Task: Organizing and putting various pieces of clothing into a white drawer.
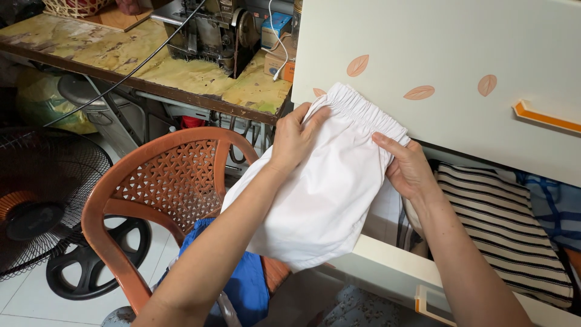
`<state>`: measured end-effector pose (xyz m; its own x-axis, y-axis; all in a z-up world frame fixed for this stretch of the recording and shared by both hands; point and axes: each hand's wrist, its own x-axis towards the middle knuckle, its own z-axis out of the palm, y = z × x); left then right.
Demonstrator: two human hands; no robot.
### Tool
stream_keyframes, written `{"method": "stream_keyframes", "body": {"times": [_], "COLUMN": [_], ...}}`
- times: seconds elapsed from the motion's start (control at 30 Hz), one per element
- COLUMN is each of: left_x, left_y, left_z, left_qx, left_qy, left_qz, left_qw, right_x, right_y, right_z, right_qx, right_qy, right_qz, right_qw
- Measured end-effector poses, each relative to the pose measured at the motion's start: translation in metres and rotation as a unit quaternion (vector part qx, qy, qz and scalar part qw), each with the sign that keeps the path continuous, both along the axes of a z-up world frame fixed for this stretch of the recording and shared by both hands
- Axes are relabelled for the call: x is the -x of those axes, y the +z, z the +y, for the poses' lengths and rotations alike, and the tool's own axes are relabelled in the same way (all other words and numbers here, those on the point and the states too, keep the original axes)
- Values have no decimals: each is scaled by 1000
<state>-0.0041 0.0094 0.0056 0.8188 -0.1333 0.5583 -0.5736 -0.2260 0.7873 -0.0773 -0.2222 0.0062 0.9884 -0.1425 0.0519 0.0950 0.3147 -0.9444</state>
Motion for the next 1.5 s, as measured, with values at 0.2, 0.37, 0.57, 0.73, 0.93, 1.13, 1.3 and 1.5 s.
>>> {"method": "stream_keyframes", "body": {"times": [0.2, 0.37, 0.57, 0.73, 0.93, 1.13, 1.3, 1.5], "left_x": [-14, -8, 20, 41, 112, 134, 122, 105], "left_y": [9, 12, -5, -6, 60, 57, 30, 18], "left_z": [46, 111, 162, 181, 187, 171, 130, 94], "left_qx": [-226, -361, -321, -313, -196, -90, -308, -280], "left_qy": [-109, -119, -151, -206, -307, -413, -171, -194], "left_qz": [-13, 71, 136, 285, 322, 354, 286, 15], "left_qw": [968, 922, 925, 882, 874, 834, 891, 940], "right_x": [-4, -2, -4, -2, 30, 44, 12, -29], "right_y": [-1, 0, -2, -3, 70, 62, -41, -85], "right_z": [-7, -6, -4, -17, -36, -99, -134, -159], "right_qx": [8, -3, 11, 40, 186, 187, 203, 163], "right_qy": [-24, -48, -41, -25, -37, -3, 22, 55], "right_qz": [-35, -41, -18, 88, 147, 124, 298, 248], "right_qw": [999, 998, 999, 995, 971, 974, 933, 953]}}
